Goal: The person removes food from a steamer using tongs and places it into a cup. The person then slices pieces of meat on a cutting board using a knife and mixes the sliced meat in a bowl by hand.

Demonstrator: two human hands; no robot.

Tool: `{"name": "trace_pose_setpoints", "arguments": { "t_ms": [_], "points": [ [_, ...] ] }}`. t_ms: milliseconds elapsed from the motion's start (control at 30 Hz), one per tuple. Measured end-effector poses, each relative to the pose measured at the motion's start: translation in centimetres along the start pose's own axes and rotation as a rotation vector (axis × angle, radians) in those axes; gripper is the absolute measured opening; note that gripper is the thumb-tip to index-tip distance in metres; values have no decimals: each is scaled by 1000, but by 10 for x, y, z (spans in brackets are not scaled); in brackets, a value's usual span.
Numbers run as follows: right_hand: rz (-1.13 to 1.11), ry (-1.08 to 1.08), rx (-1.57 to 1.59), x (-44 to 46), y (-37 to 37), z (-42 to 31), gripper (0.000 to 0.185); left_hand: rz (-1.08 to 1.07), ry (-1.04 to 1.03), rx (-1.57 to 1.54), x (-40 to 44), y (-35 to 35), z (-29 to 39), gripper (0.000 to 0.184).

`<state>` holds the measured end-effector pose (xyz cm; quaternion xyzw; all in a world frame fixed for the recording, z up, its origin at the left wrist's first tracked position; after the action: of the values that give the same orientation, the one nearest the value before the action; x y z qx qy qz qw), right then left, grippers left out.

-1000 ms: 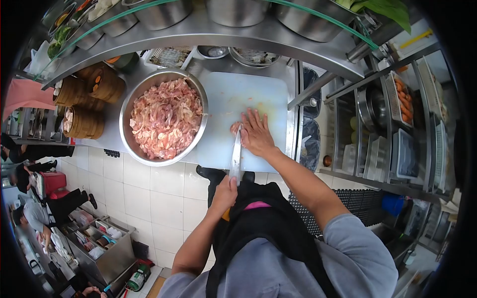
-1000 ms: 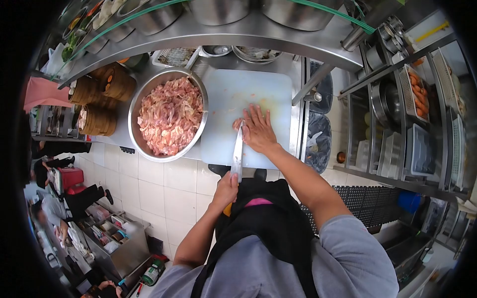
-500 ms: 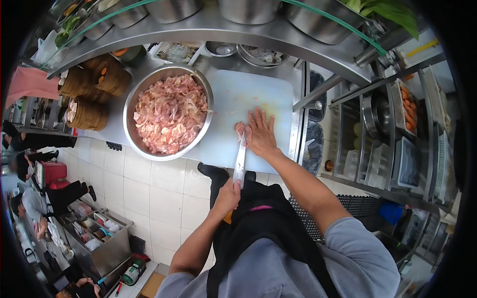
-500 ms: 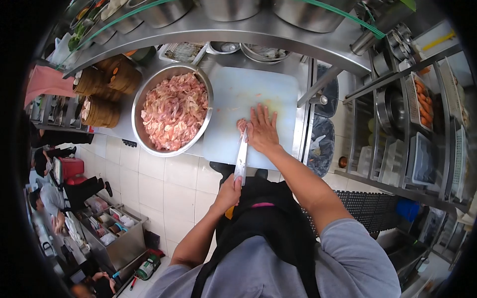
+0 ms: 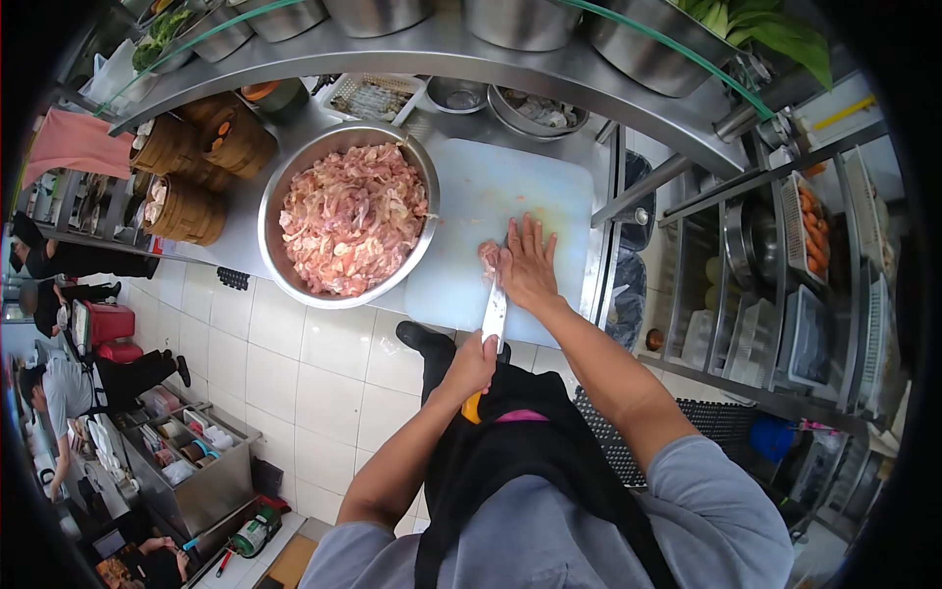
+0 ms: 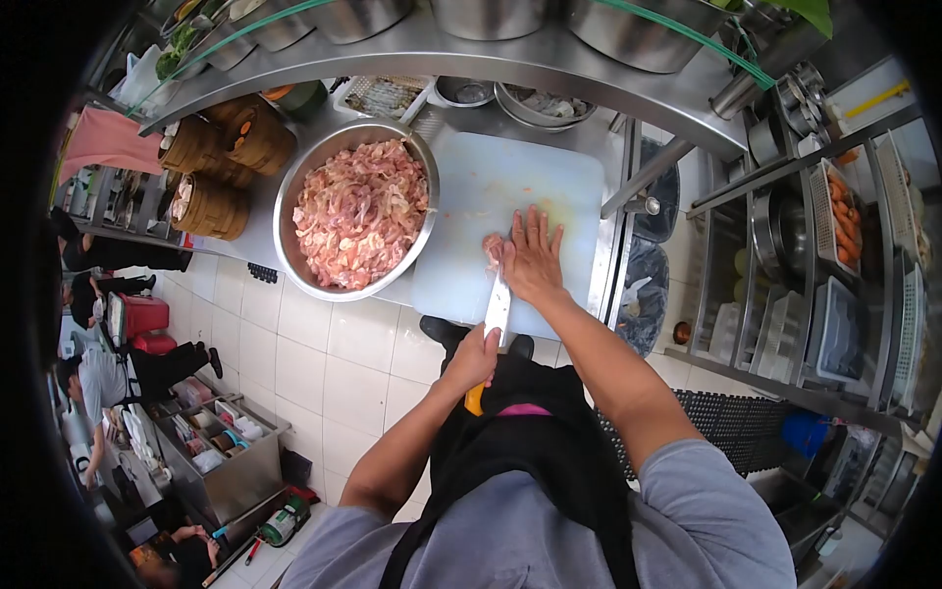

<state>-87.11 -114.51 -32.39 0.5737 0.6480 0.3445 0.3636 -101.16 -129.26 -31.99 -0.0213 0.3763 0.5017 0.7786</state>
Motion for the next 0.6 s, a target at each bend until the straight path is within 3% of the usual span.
{"name": "trace_pose_setpoints", "arguments": {
  "t_ms": [333, 433, 600],
  "points": [
    [112, 62, 53, -4, -1, 0, 66, -72, -36, 50, -9, -5, -8, 38],
    [30, -24, 124, -3, 8, -3, 70, -27, -107, 62, 4, -8, 3, 39],
    [33, -26, 83, -6, 12, -6, 67, -127, -56, 104, -26, 1, -5, 39]
  ]
}}
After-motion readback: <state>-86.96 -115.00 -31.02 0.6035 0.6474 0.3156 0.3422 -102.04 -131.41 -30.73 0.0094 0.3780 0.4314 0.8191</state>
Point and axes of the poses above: each hand's wrist, its own x-axis towards the middle knuckle, its own y-axis out of the back of the hand, z = x × y, the point moved 8 cm from there along x, towards the middle knuckle, and after that the axes turned 12 degrees about x, right-handed, at the moved point
